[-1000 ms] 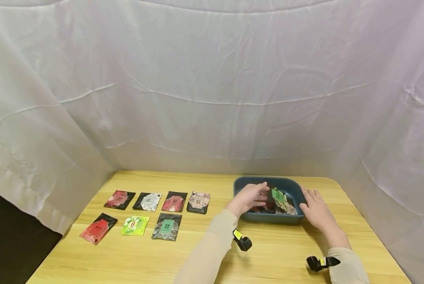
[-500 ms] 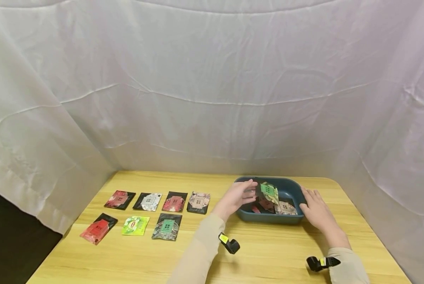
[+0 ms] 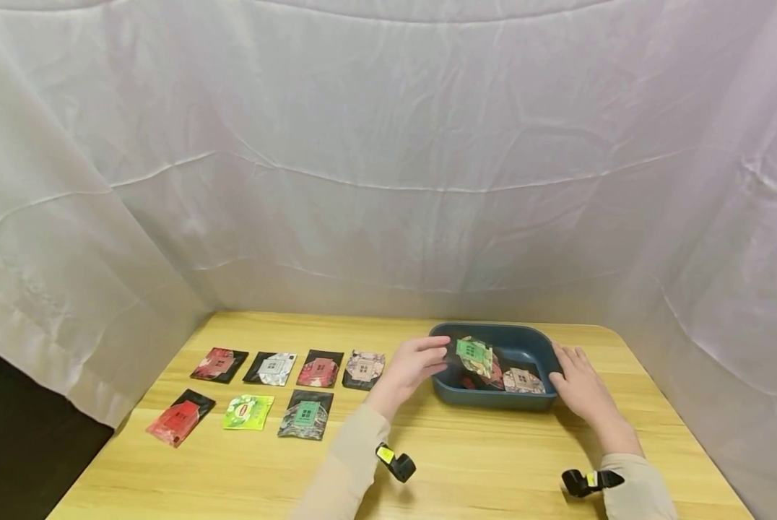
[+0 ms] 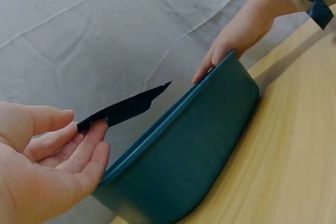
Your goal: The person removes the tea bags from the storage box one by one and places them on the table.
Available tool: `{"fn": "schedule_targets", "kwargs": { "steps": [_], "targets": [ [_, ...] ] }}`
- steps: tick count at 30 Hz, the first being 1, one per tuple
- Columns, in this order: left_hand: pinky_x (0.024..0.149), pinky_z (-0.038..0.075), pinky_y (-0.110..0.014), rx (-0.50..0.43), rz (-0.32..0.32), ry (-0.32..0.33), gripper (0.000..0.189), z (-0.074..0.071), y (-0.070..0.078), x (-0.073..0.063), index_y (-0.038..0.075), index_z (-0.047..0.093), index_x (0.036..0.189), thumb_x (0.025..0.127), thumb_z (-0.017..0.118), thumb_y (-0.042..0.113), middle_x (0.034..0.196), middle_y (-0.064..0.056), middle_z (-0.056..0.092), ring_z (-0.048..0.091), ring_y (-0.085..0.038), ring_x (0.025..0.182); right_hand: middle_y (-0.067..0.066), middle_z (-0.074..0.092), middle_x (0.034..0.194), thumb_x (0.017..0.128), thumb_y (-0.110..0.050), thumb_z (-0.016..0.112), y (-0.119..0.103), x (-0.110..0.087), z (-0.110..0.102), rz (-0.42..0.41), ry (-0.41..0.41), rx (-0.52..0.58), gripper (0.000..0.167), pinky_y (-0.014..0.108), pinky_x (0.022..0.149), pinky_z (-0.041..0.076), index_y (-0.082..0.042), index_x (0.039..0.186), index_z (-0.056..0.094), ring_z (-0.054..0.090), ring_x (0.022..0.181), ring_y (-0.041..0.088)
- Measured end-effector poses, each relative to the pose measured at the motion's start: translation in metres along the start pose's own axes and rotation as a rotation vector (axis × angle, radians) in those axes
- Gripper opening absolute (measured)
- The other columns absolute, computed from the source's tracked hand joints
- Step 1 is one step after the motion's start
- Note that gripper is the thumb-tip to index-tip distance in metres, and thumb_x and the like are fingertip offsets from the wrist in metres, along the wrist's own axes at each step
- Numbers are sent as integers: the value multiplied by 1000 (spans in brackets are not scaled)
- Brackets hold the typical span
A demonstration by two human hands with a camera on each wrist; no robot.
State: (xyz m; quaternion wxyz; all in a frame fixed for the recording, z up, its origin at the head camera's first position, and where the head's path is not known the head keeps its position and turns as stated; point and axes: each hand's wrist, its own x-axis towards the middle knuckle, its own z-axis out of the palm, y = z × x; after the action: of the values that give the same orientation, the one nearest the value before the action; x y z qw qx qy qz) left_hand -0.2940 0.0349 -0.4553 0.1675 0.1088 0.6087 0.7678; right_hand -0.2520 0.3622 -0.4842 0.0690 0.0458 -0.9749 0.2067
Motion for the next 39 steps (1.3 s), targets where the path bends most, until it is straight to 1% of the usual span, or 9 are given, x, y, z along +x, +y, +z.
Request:
{"fn": "schedule_targets", "kwargs": {
  "steps": [2, 6, 9, 12, 20, 23, 27, 32, 39],
  "targets": [
    [99, 52, -36, 8, 3, 14, 38, -4, 1, -3, -5, 56, 132, 94, 58, 3, 138, -22, 54, 66, -15, 100, 37, 26, 150, 99, -21, 41, 1, 0, 0, 1, 1, 0, 61, 70, 112, 17, 5, 151, 23, 14, 141, 57],
    [98, 53, -37, 26, 9, 43, 38, -13, 2, -11, -5, 58, 130, 93, 60, 3, 135, -21, 57, 67, -12, 93, 37, 27, 150, 99, -21, 42, 0, 0, -1, -2, 2, 0, 61, 69, 112, 17, 5, 151, 23, 14, 141, 57],
    [97, 54, -38, 43, 21, 60, 37, -23, 5, -19, -7, 59, 127, 92, 61, 2, 129, -23, 61, 67, -10, 88, 37, 26, 150, 99, -21, 42, -1, 0, -2, -4, -1, 2, 61, 69, 112, 17, 5, 151, 23, 14, 141, 57],
    [95, 54, -37, 59, 24, 77, 37, -34, 8, -29, -8, 59, 126, 91, 61, 1, 126, -24, 62, 68, -10, 88, 38, 26, 150, 99, -21, 42, -1, 0, -2, -5, -2, 8, 61, 69, 112, 17, 5, 151, 22, 13, 141, 57],
    [93, 56, -34, 172, 20, 107, 35, -73, 8, -54, -6, 59, 128, 94, 58, 1, 136, -24, 54, 66, -10, 94, 39, 25, 149, 99, -20, 41, 1, 0, -1, -11, 7, 8, 61, 70, 111, 17, 6, 151, 22, 13, 141, 57],
    [91, 56, -33, 185, 18, 127, 35, -85, 5, -62, -7, 59, 127, 93, 58, -1, 140, -25, 50, 66, -11, 93, 38, 25, 150, 99, -20, 42, 0, 0, -1, -8, 5, 8, 62, 69, 112, 17, 6, 151, 22, 14, 141, 57],
    [90, 57, -32, 199, 7, 147, 35, -97, 3, -72, -9, 59, 125, 91, 59, -3, 140, -25, 49, 65, -11, 95, 39, 27, 149, 99, -20, 44, -2, -1, -1, -16, 8, 10, 62, 70, 111, 18, 6, 151, 23, 16, 140, 58],
    [92, 56, -34, 266, -22, 161, 36, -109, 1, -87, -9, 59, 125, 90, 59, -3, 133, -26, 57, 66, -17, 100, 38, 28, 149, 98, -19, 45, -4, -2, -1, -9, 7, 13, 61, 70, 111, 19, 7, 150, 24, 16, 140, 58],
    [91, 56, -38, 362, -55, 154, 35, -125, -4, -107, -12, 58, 124, 90, 59, -2, 130, -30, 57, 67, -28, 106, 38, 28, 149, 98, -19, 45, -3, -2, -2, -6, 11, 13, 61, 68, 112, 18, 7, 150, 25, 16, 140, 58]
  ]
}}
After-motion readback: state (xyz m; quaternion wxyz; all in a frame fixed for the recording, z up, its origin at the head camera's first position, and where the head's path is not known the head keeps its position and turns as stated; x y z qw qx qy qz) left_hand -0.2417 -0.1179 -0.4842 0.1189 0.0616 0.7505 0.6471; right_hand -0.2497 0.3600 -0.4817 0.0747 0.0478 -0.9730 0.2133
